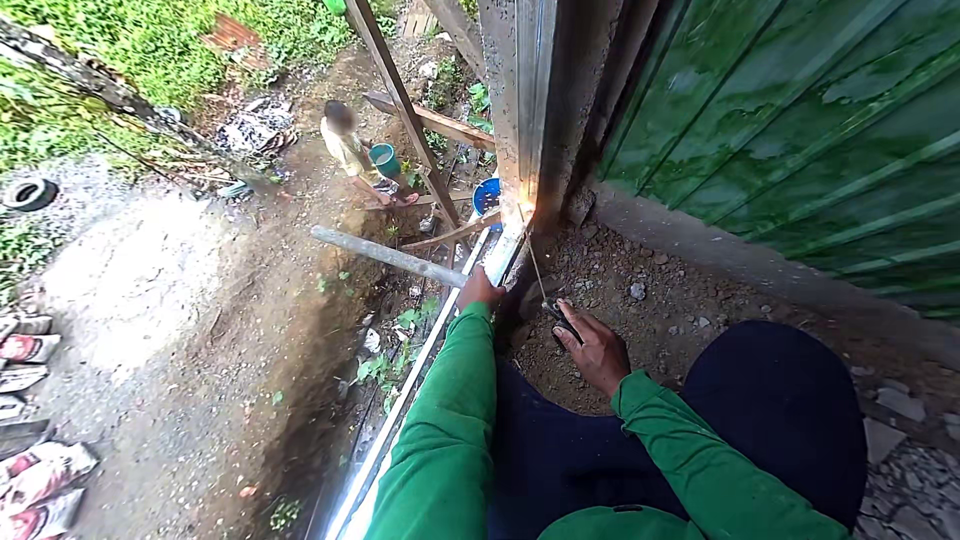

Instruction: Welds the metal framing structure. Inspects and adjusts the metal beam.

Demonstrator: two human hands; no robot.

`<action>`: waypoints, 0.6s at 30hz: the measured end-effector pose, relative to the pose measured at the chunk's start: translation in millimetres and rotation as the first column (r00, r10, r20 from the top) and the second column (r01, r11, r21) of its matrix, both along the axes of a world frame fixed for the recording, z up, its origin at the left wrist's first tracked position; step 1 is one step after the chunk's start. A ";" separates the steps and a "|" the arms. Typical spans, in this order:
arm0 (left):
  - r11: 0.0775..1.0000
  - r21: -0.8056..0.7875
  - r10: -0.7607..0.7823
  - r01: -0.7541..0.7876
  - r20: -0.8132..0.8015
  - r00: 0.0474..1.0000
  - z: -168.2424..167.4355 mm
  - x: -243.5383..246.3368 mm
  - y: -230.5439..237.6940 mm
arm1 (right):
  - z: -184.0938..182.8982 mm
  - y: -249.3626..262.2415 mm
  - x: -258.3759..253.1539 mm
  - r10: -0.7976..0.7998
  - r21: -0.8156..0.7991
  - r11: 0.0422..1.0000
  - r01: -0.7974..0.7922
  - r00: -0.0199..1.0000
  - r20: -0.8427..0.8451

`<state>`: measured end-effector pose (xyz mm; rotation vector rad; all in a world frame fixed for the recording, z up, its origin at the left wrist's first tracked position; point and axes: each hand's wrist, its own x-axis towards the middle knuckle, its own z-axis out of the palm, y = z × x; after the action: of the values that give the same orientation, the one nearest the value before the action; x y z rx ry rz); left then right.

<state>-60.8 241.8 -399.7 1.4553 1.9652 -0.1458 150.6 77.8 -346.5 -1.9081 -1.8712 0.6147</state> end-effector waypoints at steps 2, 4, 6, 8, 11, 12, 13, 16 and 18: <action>1.000 0.006 -0.003 0.003 0.011 1.000 -1.5 -1.3 -0.5 | -0.4 -0.6 -0.5 0.000 0.010 1.000 0.000 1.000 -0.004; 1.000 0.015 -0.002 0.002 0.002 1.000 -1.9 -1.1 -1.2 | -0.4 -0.4 -0.2 -0.020 -0.016 1.000 0.020 1.000 0.003; 1.000 0.015 -0.005 0.005 -0.001 1.000 -2.7 -1.2 -1.5 | -0.6 -0.2 -0.2 -0.037 -0.022 0.999 0.037 0.999 0.006; 1.000 0.013 -0.003 0.003 0.009 1.000 -3.7 -1.4 -1.0 | -0.5 0.0 0.3 -0.039 -0.027 0.999 0.039 0.999 0.005; 1.000 0.024 -0.004 0.003 0.010 1.000 -4.9 -1.7 -0.8 | 2.5 0.8 0.1 -0.035 -0.068 0.997 0.035 0.999 0.000; 1.000 0.025 -0.003 0.003 0.007 1.000 -5.7 -1.8 -0.9 | 2.8 0.7 0.0 -0.038 -0.075 0.996 0.038 0.999 0.001; 1.000 0.027 0.000 0.000 0.007 1.000 -6.3 -1.7 -1.0 | 3.0 0.4 0.0 -0.040 -0.077 0.996 0.041 0.999 0.002; 1.000 -0.016 0.004 -0.004 -0.029 1.000 -2.5 1.2 0.9 | 1.9 0.3 0.8 -0.051 -0.082 0.995 0.052 0.999 0.013; 1.000 -0.021 -0.008 0.008 -0.033 0.999 -1.8 1.2 1.3 | 1.8 0.2 0.9 -0.054 -0.083 0.995 0.055 0.998 0.013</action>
<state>-59.6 243.1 -401.5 1.4562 1.9787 -0.1943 151.5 78.0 -344.7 -2.0119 -1.8195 0.6769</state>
